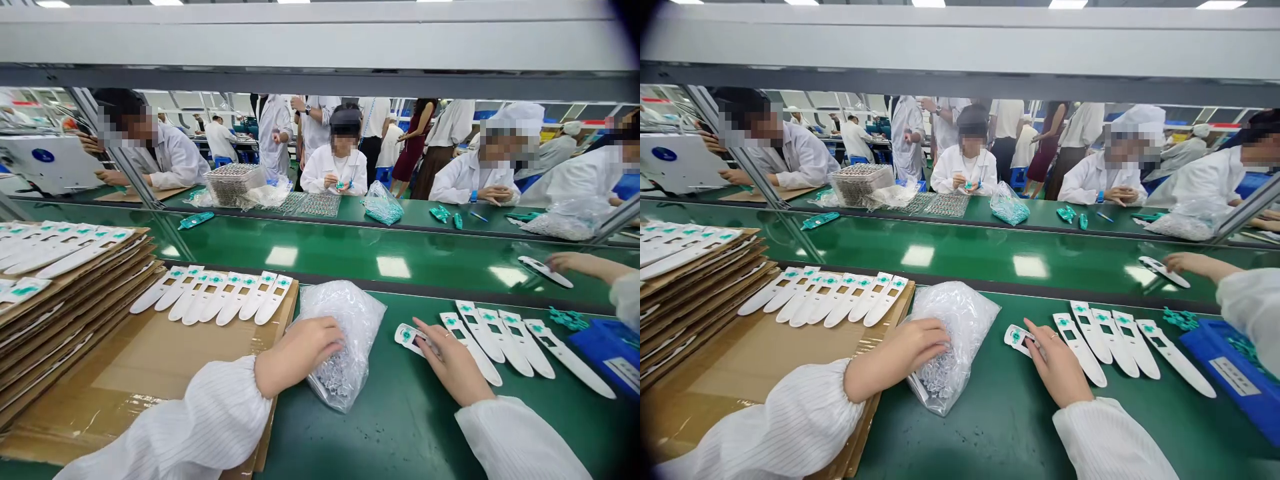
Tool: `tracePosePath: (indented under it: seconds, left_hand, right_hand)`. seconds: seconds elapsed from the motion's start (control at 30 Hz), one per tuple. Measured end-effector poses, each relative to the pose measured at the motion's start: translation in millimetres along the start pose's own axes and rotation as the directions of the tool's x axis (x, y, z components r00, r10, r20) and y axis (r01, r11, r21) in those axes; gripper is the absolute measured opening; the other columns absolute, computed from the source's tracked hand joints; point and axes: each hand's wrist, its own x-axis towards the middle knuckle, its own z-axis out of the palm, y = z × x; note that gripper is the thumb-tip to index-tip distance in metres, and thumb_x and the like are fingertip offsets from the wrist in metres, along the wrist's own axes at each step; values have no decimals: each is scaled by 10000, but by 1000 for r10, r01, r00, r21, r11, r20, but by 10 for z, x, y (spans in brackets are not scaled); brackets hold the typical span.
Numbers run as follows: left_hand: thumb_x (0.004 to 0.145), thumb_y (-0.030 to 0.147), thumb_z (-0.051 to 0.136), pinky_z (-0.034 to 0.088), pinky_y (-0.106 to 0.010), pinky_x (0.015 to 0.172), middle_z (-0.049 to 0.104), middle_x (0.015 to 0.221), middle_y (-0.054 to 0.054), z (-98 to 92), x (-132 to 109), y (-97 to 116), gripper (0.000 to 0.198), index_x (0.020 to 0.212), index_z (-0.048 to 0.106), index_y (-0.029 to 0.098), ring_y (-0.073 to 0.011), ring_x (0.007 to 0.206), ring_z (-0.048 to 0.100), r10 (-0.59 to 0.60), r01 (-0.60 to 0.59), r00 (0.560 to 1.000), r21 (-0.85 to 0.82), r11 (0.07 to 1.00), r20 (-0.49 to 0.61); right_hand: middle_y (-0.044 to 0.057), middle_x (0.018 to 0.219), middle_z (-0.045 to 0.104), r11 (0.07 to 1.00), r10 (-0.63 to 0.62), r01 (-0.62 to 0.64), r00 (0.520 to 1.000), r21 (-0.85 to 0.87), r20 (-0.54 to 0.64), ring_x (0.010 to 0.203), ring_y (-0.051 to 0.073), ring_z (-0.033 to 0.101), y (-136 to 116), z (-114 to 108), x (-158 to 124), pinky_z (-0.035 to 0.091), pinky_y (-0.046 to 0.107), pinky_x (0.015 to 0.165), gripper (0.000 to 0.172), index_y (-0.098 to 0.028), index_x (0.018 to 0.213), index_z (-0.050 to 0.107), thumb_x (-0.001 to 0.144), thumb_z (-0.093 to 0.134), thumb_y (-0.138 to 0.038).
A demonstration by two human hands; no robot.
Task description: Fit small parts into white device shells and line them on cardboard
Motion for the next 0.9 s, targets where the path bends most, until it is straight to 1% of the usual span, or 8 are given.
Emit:
tracePosePath:
  seconds: [0.1,0.2,0.3,0.5,0.63,0.77,0.83,0.9]
  left_hand:
    - [1007,194,562,499,-296,767,697,1000,-37,-41,-44,-25,127,1013,688,177,-197,889,672,-71,67,997,-99,993,-33]
    - [997,186,574,500,-300,800,701,966,-28,-35,-72,-29,110,998,684,180,-186,886,660,-131,116,989,-193,974,-66]
    - [984,186,592,504,-301,812,699,968,-26,-9,-81,-44,92,983,683,185,-179,885,652,-180,149,979,-276,950,-91]
    - [921,192,672,508,-302,752,703,892,-22,-8,-75,-67,40,885,685,180,-179,808,642,-251,195,963,-382,903,-102]
    - [932,245,657,506,-312,756,716,875,-26,-33,-79,-44,95,876,713,193,-189,819,643,-250,185,963,-434,882,-98]
    - [936,269,642,531,-311,734,750,904,-41,-18,-87,-28,127,894,738,198,-199,842,672,-278,180,953,-521,834,-117]
    - [920,271,662,561,-312,742,764,914,-46,4,-86,-24,116,897,745,193,-197,845,696,-300,173,946,-586,792,-127]
    - [897,266,688,594,-312,759,772,909,-52,19,-82,-9,100,895,739,181,-194,839,720,-321,161,938,-655,738,-131]
  right_hand:
    - [97,1257,670,998,6,-9,999,65,39,1131,283,665,-128,-4,-27,561,415,899,506,-265,1380,606,1043,321,-511]
    - [93,1353,638,993,17,-26,997,115,79,1246,311,610,-215,-6,-11,513,457,1016,523,-265,1380,617,998,431,-571]
    - [108,1287,671,986,30,-50,991,158,129,1242,325,614,-258,-22,27,502,476,1035,548,-245,1355,647,929,553,-578]
    - [109,1191,712,963,63,-107,982,248,178,1298,358,575,-364,-88,46,455,525,1068,389,-278,1097,778,859,637,-550]
    - [89,1196,735,930,92,-142,983,338,159,1234,351,623,-445,-142,-10,448,515,1075,412,-265,1045,752,827,667,-605]
    - [86,1008,791,880,145,-198,978,431,152,964,304,740,-568,-199,-151,567,429,864,435,-239,1031,652,922,550,-647]
    - [84,925,795,838,176,-233,971,493,160,906,292,756,-696,-222,-243,578,406,816,438,-231,1121,604,959,514,-628]
    - [66,879,789,752,213,-286,958,593,192,896,280,760,-872,-237,-329,575,393,821,496,-219,1287,554,968,532,-598]
